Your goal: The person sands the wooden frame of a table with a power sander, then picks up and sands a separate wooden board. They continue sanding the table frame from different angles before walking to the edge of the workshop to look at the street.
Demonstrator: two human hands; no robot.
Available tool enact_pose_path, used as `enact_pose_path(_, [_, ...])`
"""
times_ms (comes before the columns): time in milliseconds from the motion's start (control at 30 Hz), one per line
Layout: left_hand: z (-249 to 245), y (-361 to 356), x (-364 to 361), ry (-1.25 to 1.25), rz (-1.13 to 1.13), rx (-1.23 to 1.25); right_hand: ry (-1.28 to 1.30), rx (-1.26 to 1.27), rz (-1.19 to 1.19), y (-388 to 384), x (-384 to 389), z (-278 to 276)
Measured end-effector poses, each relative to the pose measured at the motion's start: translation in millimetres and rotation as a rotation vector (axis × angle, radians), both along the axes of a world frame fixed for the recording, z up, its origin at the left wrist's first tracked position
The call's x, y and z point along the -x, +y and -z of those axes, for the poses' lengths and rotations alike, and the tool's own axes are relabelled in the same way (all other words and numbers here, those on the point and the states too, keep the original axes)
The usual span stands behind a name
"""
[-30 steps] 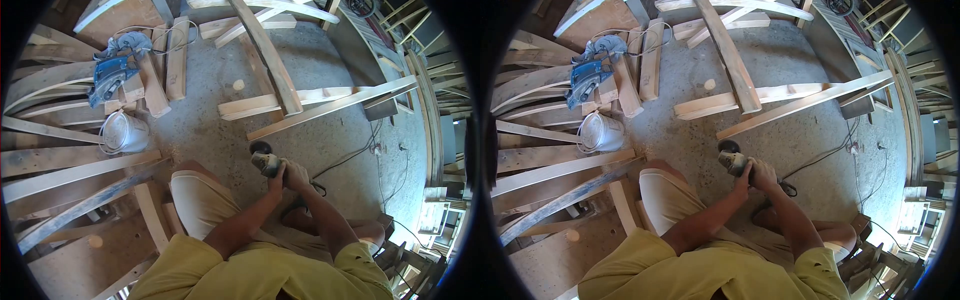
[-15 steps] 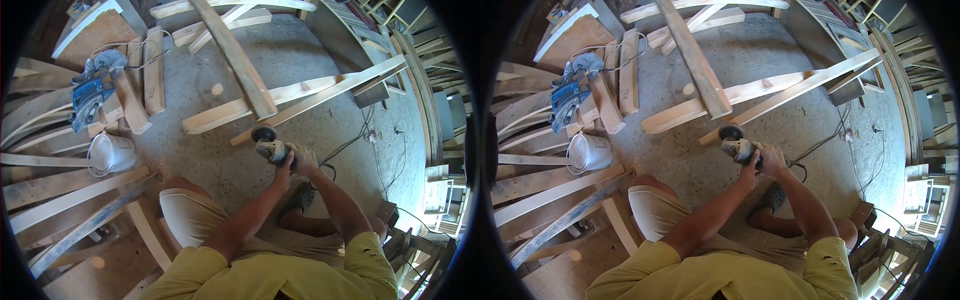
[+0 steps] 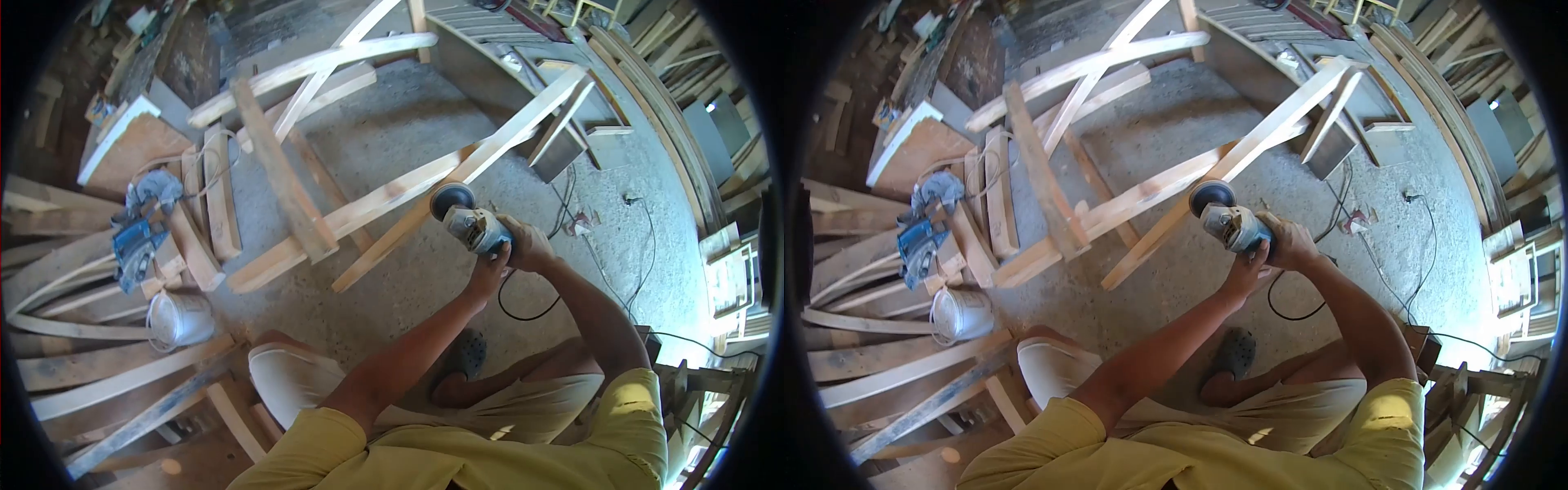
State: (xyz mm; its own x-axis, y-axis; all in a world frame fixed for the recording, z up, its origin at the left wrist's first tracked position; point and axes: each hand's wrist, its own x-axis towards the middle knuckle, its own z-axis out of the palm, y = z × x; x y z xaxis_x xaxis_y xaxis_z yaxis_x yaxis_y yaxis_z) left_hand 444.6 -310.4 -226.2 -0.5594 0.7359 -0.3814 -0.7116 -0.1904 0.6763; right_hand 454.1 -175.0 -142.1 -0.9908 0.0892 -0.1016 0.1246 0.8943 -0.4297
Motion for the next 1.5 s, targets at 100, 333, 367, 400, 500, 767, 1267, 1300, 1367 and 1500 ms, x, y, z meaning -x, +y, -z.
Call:
enact_pose_path(100, [-15,38,19,0.473,-0.061,0.040,0.034,0.023,0.061,42,7,-27])
enact_pose_path(333, [-104,39,67,0.554,0.201,0.115,0.400,0.325,0.160,130,21,-72])
enact_pose_path(367, [-96,28,67,0.600,0.182,0.056,0.412,0.477,0.262,138,22,-78])
enact_pose_path(400, [-89,14,66,0.643,0.163,-0.001,0.419,0.633,0.363,147,24,-83])
enact_pose_path(500, [-65,-42,57,0.594,0.274,0.134,0.470,0.731,0.389,156,21,-102])
enact_pose_path(767, [-46,-156,24,0.518,0.289,0.318,0.340,0.462,0.175,94,0,-35])
enact_pose_path(1267, [-148,-348,123,1.820,-0.230,1.438,0.351,1.055,0.375,-29,37,-118])
enact_pose_path(1300, [-151,-343,120,1.750,-0.086,1.502,0.458,1.114,0.437,-46,39,-115])
enact_pose_path(1367, [-147,-348,127,1.708,-0.033,1.469,0.591,1.270,0.515,-76,49,-92])
enact_pose_path(1500, [-167,-357,147,1.494,0.169,1.324,0.602,1.537,0.629,-132,26,-59])
